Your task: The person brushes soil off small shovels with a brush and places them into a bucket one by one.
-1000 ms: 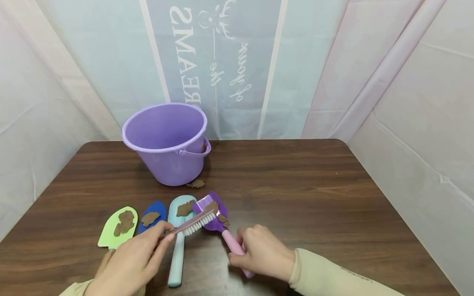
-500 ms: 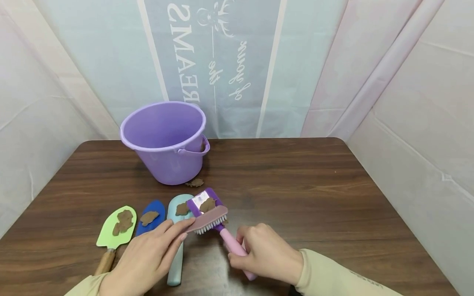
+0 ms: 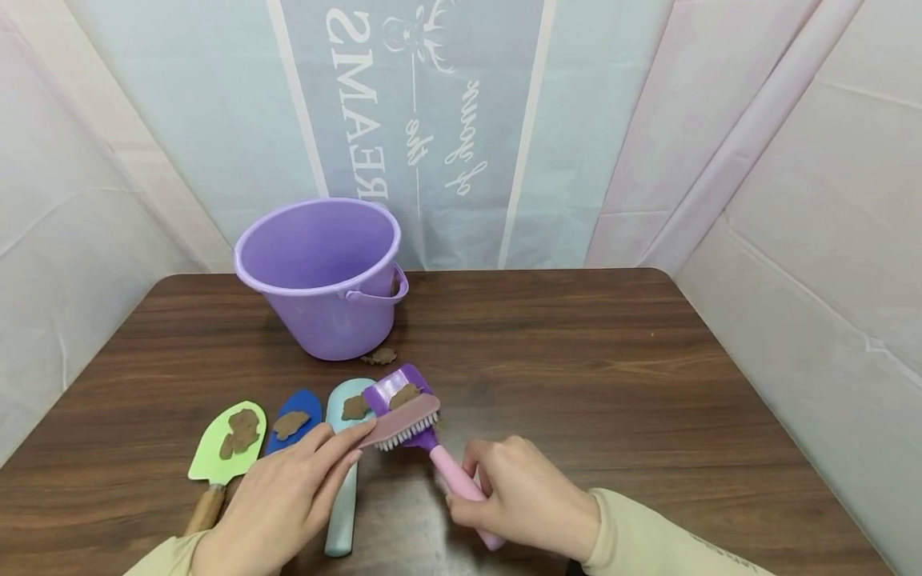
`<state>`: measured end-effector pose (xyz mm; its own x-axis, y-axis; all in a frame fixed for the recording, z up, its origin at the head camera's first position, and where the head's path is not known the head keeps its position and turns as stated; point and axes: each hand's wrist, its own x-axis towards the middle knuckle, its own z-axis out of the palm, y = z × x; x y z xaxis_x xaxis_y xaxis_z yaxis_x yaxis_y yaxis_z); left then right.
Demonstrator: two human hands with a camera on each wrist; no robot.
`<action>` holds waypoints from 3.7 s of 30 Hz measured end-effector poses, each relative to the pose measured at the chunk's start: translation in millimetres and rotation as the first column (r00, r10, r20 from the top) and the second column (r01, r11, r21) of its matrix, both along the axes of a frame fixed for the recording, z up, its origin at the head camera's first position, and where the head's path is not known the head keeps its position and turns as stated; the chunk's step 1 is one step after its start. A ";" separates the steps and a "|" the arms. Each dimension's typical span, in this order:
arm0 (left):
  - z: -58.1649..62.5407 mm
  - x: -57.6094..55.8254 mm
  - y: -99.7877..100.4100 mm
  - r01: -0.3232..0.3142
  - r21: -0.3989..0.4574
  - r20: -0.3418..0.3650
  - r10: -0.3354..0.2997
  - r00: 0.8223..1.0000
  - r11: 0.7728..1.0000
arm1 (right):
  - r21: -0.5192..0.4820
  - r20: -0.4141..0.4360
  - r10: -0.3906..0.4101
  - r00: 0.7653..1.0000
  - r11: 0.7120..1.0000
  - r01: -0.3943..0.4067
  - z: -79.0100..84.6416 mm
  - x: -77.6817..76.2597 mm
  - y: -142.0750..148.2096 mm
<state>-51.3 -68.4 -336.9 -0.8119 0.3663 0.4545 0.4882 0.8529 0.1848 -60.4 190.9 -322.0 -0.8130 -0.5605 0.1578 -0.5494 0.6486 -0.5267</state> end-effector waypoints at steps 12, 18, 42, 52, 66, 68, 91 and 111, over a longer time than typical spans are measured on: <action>-2.0 -11.2 -7.9 -0.052 -0.009 -0.131 0.050 0.990 0.999 | 0.002 -0.001 0.002 1.000 1.000 -0.002 -1.9 5.9 2.5; -3.3 -15.7 -13.5 -0.069 0.003 -0.162 0.068 0.984 0.998 | -0.007 -0.007 0.005 1.000 1.000 -0.005 -4.7 8.2 3.6; -4.5 -0.4 6.1 0.110 0.006 -0.151 -0.108 0.983 0.994 | -0.002 -0.010 -0.002 1.000 1.000 0.002 -5.5 8.0 9.1; -10.7 -3.9 6.4 0.080 -0.034 -0.143 -0.084 0.986 0.996 | -0.003 -0.050 0.016 0.999 1.000 -0.016 -6.8 8.6 8.2; -8.0 -16.2 -11.0 -0.038 0.003 -0.202 0.038 0.979 0.999 | -0.014 0.004 0.036 0.999 0.999 -0.036 -8.7 13.3 8.7; -9.0 -18.8 -14.5 -0.049 0.011 -0.222 0.050 0.974 0.999 | -0.015 0.016 0.029 0.999 0.999 -0.029 -8.8 14.1 9.3; -6.7 4.9 5.0 0.135 -0.024 -0.118 -0.137 0.984 0.991 | 0.004 -0.062 0.003 0.998 1.000 -0.003 -10.1 11.1 13.8; -9.2 -19.8 -11.7 -0.039 0.010 -0.207 0.040 0.978 0.999 | -0.049 0.057 0.022 0.998 0.999 -0.019 -6.5 18.3 16.4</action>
